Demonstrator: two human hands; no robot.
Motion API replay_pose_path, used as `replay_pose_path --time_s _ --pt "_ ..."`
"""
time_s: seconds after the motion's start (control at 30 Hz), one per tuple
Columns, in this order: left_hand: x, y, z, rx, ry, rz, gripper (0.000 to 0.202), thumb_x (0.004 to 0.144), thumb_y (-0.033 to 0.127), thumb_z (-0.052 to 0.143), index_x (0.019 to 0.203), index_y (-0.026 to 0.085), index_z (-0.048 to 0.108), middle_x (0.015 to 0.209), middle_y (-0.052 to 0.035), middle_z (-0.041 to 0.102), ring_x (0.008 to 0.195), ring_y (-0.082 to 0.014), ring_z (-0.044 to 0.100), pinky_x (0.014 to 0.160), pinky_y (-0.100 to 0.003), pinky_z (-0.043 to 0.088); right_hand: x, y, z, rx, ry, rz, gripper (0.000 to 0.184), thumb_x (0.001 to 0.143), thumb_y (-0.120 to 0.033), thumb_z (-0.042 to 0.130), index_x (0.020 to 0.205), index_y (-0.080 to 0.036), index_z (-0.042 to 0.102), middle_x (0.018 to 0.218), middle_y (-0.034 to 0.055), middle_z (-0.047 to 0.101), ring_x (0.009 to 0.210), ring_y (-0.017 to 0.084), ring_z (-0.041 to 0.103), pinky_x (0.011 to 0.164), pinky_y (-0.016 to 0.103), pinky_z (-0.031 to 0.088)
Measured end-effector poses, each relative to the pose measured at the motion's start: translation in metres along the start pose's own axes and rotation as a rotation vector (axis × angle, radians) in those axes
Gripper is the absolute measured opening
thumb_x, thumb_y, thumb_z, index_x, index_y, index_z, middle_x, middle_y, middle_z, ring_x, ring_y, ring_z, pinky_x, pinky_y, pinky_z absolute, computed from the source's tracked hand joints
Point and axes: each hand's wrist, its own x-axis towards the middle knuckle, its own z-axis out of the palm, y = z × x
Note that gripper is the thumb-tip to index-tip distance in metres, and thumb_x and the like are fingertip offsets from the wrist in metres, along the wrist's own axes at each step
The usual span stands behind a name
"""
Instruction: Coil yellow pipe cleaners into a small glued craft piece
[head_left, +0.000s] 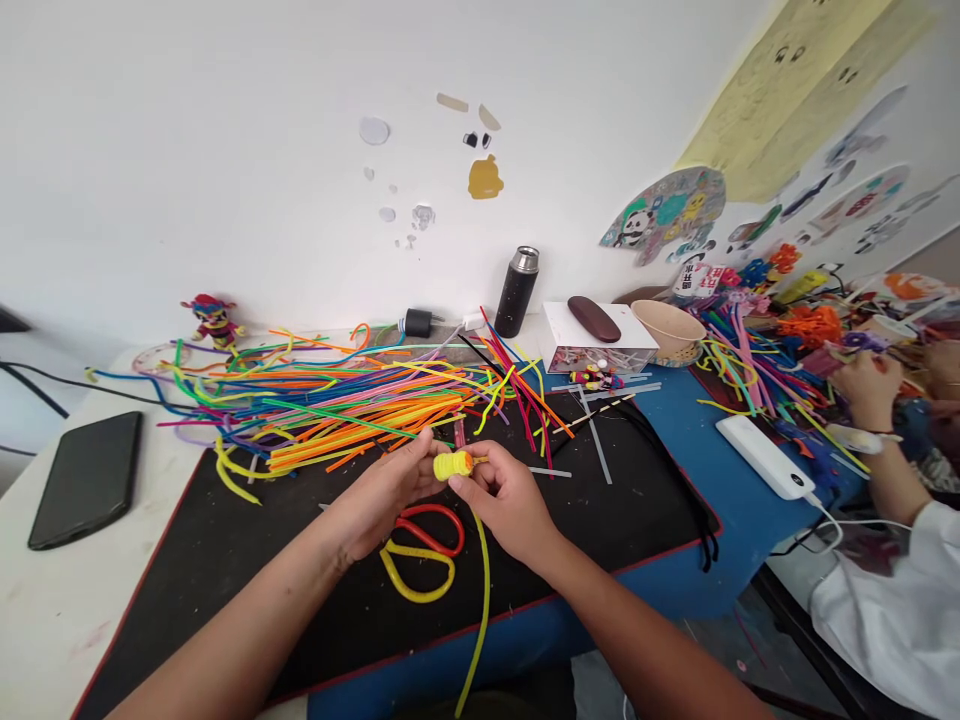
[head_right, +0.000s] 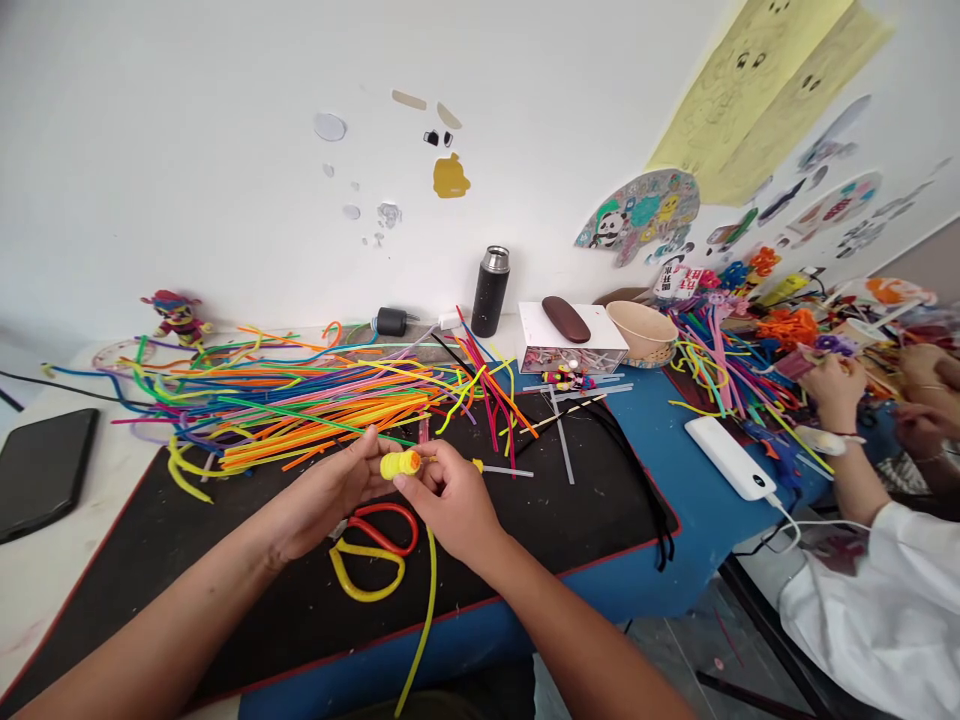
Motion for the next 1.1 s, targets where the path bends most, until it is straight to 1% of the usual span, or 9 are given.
replay_pose_path --time_s 0.03,0.1,0.17,0.27,0.37,0.43,0.67,0.83,1.1 --pt "-0.001 0.003 -0.003 0.065 0.010 0.053 0.051 0.086 0.069 0.072 0.100 0.020 0.071 0.102 -0.0065 0.075 0.103 -0.0244 0.068 0.101 -0.038 0.049 0.000 0.000 -0.001 0.014 0.006 0.004 0.029 0.090 -0.042 0.071 0.106 -0.020 0.061 0.059 -0.0112 0.040 0.054 0.012 0.038 0.056 0.027 0.030" --pt "-0.003 0.008 -0.010 0.189 0.015 0.145 0.043 0.086 0.057 0.080 0.110 0.023 0.070 0.115 -0.0060 0.073 0.112 -0.0242 0.066 0.101 -0.037 0.050 0.001 0.001 -0.003 0.031 0.009 0.012 0.030 0.090 -0.042 0.071 0.107 -0.020 0.061 0.059 -0.0111 0.039 0.054 0.012 0.037 0.056 0.027 0.030" --pt "-0.004 0.013 -0.016 0.266 -0.042 0.209 0.041 0.085 0.047 0.083 0.115 0.024 0.068 0.119 -0.0069 0.073 0.115 -0.0249 0.066 0.101 -0.038 0.051 0.001 0.002 -0.003 0.032 0.013 0.013 0.030 0.089 -0.042 0.071 0.107 -0.020 0.061 0.059 -0.0109 0.039 0.055 0.012 0.037 0.056 0.027 0.030" --pt "-0.006 0.016 -0.019 0.389 -0.118 0.302 0.041 0.085 0.039 0.083 0.119 0.024 0.066 0.116 -0.0071 0.073 0.105 -0.0235 0.069 0.094 -0.039 0.055 0.001 0.003 -0.003 0.036 0.016 0.016 0.029 0.089 -0.043 0.071 0.106 -0.021 0.061 0.059 -0.0108 0.039 0.055 0.012 0.036 0.056 0.027 0.030" --pt "-0.009 0.018 -0.017 0.559 -0.090 0.431 0.037 0.086 0.032 0.081 0.119 0.024 0.066 0.113 -0.0067 0.073 0.099 -0.0221 0.069 0.091 -0.038 0.056 0.001 0.003 -0.002 0.052 0.005 0.022 0.030 0.089 -0.044 0.071 0.105 -0.021 0.060 0.059 -0.0112 0.038 0.055 0.012 0.035 0.056 0.027 0.030" --pt "-0.012 0.020 -0.014 0.647 -0.072 0.486 0.033 0.088 0.029 0.078 0.118 0.023 0.066 0.113 -0.0069 0.073 0.099 -0.0219 0.070 0.091 -0.038 0.057 0.001 0.002 -0.001 0.067 0.002 0.026 0.030 0.089 -0.044 0.071 0.105 -0.020 0.060 0.060 -0.0113 0.038 0.055 0.012 0.034 0.057 0.027 0.030" --pt "-0.014 0.022 -0.010 0.801 -0.075 0.525 0.030 0.088 0.023 0.075 0.117 0.024 0.066 0.114 -0.0054 0.074 0.099 -0.0213 0.072 0.090 -0.036 0.059 0.000 0.002 0.001 0.113 -0.005 0.041 0.032 0.090 -0.046 0.073 0.104 -0.020 0.061 0.060 -0.0109 0.038 0.055 0.011 0.034 0.056 0.027 0.029" --pt "-0.013 0.019 -0.007 0.806 -0.099 0.554 0.018 0.093 0.021 0.069 0.111 0.023 0.068 0.110 -0.0046 0.075 0.099 -0.0198 0.072 0.091 -0.034 0.059 0.000 0.002 0.002 0.116 -0.018 0.037 0.034 0.089 -0.048 0.073 0.104 -0.020 0.061 0.060 -0.0108 0.039 0.055 0.011 0.034 0.056 0.027 0.029" --pt "-0.014 0.020 -0.005 0.793 -0.104 0.540 0.014 0.094 0.025 0.069 0.108 0.023 0.069 0.105 -0.0050 0.076 0.098 -0.0213 0.072 0.091 -0.035 0.059 -0.001 0.001 0.001 0.123 -0.022 0.050 0.038 0.089 -0.051 0.073 0.104 -0.019 0.061 0.060 -0.0108 0.039 0.055 0.011 0.034 0.055 0.026 0.028"
